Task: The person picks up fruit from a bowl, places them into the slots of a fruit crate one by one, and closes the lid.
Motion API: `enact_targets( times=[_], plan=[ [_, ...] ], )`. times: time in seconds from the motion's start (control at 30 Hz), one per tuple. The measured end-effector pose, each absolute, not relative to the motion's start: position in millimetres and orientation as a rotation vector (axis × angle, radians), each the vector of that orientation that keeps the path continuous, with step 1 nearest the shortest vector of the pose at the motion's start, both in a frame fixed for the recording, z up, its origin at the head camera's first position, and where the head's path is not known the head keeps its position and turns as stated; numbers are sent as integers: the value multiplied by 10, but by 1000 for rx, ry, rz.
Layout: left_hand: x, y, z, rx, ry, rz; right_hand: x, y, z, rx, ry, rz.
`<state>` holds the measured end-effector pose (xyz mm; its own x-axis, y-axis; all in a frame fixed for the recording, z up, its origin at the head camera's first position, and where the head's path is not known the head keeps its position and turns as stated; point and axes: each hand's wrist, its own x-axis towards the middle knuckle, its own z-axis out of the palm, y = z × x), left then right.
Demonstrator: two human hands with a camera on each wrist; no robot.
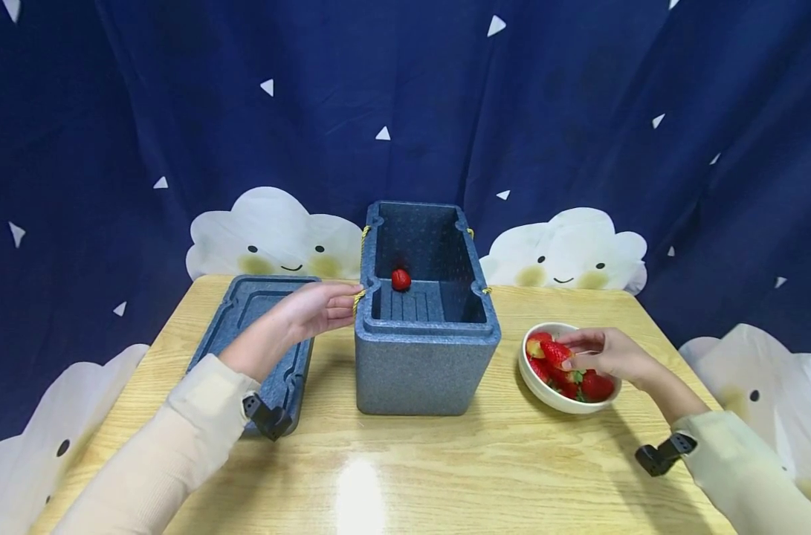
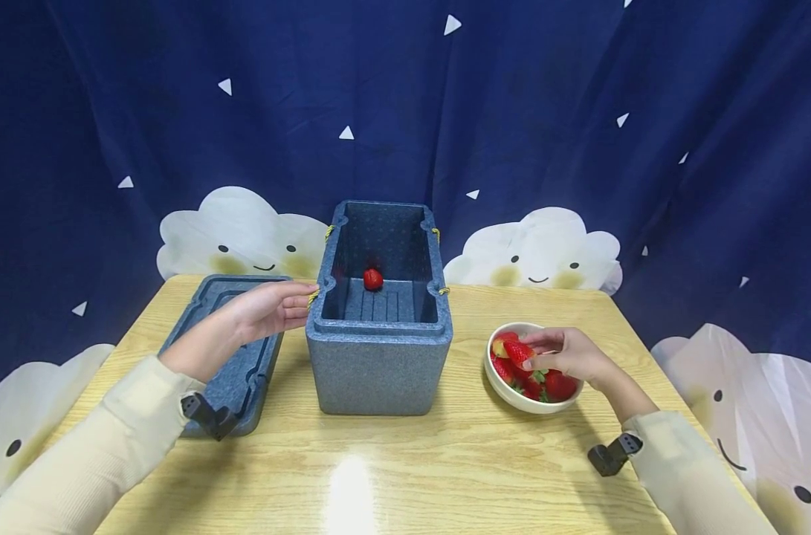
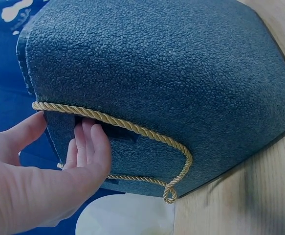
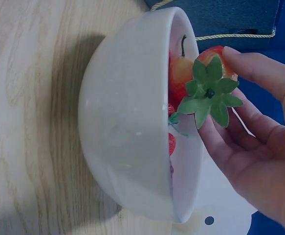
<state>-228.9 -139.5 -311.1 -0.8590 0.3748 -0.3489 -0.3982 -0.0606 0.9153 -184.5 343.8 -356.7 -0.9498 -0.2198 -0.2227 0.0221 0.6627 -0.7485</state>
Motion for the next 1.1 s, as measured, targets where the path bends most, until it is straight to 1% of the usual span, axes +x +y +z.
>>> enact_targets(
  times=[0.13, 0.5, 1.1],
  plan=[
    [-2291, -1394, -3107, -29, 1700, 1972, -1872, 3418, -3542, -147, 2587, -1184],
    [-2286, -1383, -3102, -57, 1712, 1964, -1945, 3361, -3498, -264, 2589, -1281],
    [-2273, -1382, -3099, -43, 1738, 1949, -2079, 3299, -3314, -291, 2632, -1295]
  ],
)
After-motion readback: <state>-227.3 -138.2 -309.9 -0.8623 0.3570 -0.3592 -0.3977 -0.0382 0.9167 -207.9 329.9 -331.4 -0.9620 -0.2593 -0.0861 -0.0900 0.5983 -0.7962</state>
